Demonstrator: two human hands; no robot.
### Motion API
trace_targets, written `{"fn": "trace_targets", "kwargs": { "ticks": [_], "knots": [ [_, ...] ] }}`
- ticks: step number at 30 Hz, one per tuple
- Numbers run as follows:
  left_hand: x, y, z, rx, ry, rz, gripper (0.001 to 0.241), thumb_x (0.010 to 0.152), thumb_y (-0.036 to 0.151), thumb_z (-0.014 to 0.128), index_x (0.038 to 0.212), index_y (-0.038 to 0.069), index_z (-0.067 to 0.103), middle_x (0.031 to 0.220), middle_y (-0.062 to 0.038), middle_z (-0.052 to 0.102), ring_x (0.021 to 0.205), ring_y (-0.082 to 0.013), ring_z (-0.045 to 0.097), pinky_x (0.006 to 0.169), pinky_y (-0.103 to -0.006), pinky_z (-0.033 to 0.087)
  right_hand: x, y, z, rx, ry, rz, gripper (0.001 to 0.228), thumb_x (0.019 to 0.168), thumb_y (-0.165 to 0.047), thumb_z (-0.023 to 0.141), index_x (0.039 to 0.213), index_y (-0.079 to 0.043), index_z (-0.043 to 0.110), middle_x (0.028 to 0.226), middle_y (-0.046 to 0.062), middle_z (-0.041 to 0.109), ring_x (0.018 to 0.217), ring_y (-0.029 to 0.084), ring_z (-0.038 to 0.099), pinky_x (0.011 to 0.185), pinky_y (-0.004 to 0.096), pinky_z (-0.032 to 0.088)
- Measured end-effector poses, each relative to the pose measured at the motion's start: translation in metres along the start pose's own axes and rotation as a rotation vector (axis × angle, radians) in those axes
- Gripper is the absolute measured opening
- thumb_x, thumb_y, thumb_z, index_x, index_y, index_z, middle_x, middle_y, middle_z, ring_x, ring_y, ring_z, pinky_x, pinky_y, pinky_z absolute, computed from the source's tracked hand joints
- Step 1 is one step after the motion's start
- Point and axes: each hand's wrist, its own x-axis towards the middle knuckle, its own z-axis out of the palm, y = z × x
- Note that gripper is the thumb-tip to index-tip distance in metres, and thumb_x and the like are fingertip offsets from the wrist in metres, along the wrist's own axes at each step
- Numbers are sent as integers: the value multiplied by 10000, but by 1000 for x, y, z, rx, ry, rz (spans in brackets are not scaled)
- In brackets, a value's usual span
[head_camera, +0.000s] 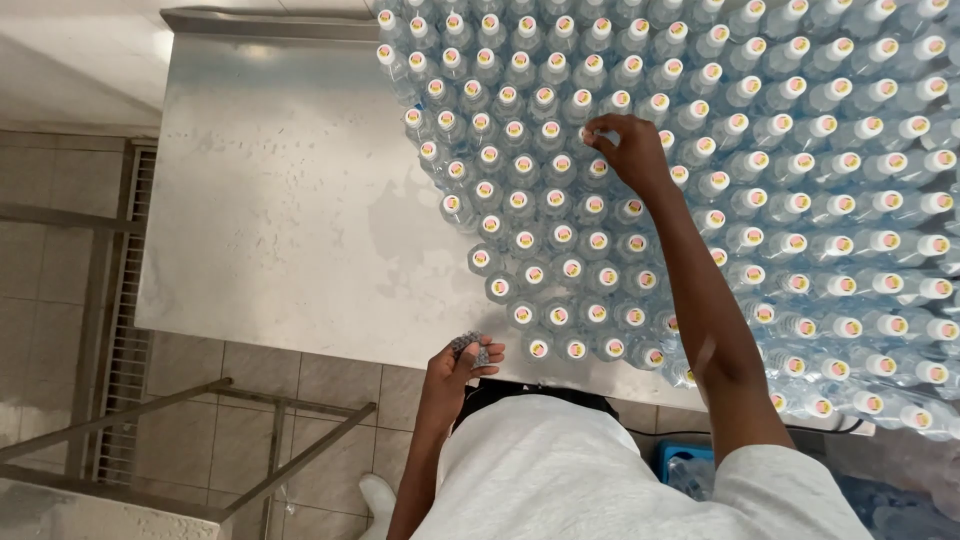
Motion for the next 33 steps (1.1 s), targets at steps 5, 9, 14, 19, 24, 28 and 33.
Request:
{"fn": "trace_targets", "kwargs": {
  "ticks": [5,9,14,19,24,28,33],
  "knots": [
    [6,7,8,13,-30,14,354,1134,162,575,1313,-111,712,1217,-323,805,1130,-367,807,936,-474,684,11,7,0,-164,-106,-4,321,991,3,839,1303,-8,764,1103,231,810,1021,457,767,948,625,558],
    [7,20,19,34,-22,0,338,1106,155,646,1291,-118,723,1192,-327,803,1087,-369,812,901,-447,701,28,3,2,-354,-305,112,421,963,-29,818,1375,-78,750,1145,225,808,1032,459,777,925,627,572],
    [19,27,26,85,-33,1,289,1086,168,704,1221,-76,777,1085,-296,827,973,-336,841,815,-407,721,38,4,3,-468,-387,173,456,934,-75,831,1379,-145,763,1151,241,802,1078,501,765,951,633,582],
    [21,68,56,295,49,-32,275,979,266,780,922,-2,776,802,-146,828,659,-188,760,609,-313,633,2,-96,-44,-305,-276,67,480,1056,-117,748,1504,8,631,1531,223,630,1419,443,530,1046,625,487],
    [47,48,55,269,-81,57,176,1039,127,778,986,-41,771,767,-187,784,644,-155,764,554,-247,657,-79,-199,-57,280,-495,108,361,893,-89,892,1209,13,752,1074,251,782,1077,451,755,984,548,603],
    [47,46,69,358,-167,42,186,1042,147,772,957,-16,741,780,-168,797,638,-110,740,554,-208,620,-137,-194,-40,505,-581,308,408,851,-96,935,1207,15,768,1000,179,776,999,336,787,964,488,652],
    [46,45,79,347,-332,37,143,1001,107,795,928,-10,758,714,-157,777,594,-122,714,512,-218,588,-170,-176,-49,655,-577,440,485,780,-73,982,1220,-17,785,930,125,787,921,238,780,859,378,666]
  ]
}}
